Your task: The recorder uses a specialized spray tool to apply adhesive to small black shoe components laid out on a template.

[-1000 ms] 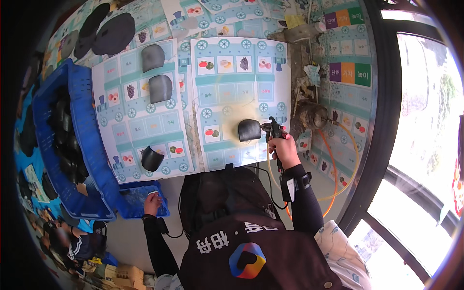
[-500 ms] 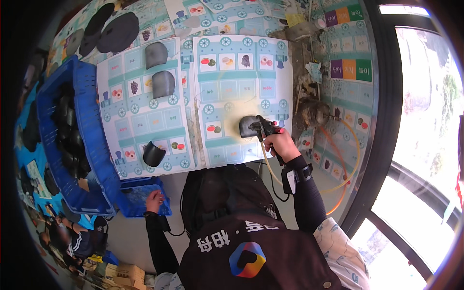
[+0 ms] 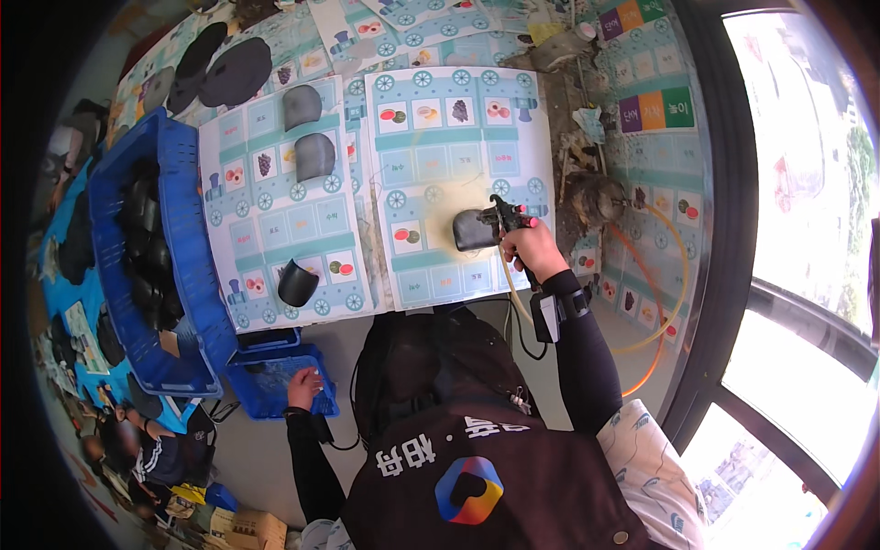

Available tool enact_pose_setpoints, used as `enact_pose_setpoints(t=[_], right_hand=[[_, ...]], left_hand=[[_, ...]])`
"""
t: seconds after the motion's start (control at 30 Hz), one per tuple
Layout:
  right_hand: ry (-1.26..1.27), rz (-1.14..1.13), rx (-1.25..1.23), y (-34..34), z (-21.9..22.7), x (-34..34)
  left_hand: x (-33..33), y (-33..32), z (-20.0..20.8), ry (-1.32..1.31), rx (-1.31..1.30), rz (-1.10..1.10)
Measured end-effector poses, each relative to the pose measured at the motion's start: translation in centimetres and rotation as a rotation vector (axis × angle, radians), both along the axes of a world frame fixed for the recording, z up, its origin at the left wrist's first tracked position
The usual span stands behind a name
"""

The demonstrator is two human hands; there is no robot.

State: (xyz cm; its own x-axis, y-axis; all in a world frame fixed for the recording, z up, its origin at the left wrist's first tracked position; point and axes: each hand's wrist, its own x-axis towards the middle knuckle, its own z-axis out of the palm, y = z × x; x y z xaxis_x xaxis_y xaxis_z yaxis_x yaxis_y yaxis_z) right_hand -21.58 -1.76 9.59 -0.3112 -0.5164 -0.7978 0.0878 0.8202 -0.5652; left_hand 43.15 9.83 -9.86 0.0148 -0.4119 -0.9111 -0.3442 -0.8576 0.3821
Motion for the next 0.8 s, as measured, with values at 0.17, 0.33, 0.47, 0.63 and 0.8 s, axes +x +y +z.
enact_pose_setpoints(t=[0.17,0.33,0.47,0.63,0.8], right_hand=[[0.104,-0.113,-0.047,1.6,-1.2,-0.3],[0.052,-0.166,-0.040,2.6,-1.3,0.7],[-0.032,0.042,-0.035,3.6,-0.5,0.8],[0.061,0.102,-0.083,6.0,0.2,0.5],[0.001,0.198,-0.159,7.6,0.2,0.6]], left_hand=[[0.7,2.4,-0.6,0.009,-0.007,0.002],[0.9,3.3,-0.2,0.010,0.028,0.033],[0.0,2.9,0.8,-0.003,0.026,0.032],[-0.2,3.1,2.1,-0.022,-0.019,0.043],[-1.0,4.6,2.9,-0.035,-0.064,-0.039]])
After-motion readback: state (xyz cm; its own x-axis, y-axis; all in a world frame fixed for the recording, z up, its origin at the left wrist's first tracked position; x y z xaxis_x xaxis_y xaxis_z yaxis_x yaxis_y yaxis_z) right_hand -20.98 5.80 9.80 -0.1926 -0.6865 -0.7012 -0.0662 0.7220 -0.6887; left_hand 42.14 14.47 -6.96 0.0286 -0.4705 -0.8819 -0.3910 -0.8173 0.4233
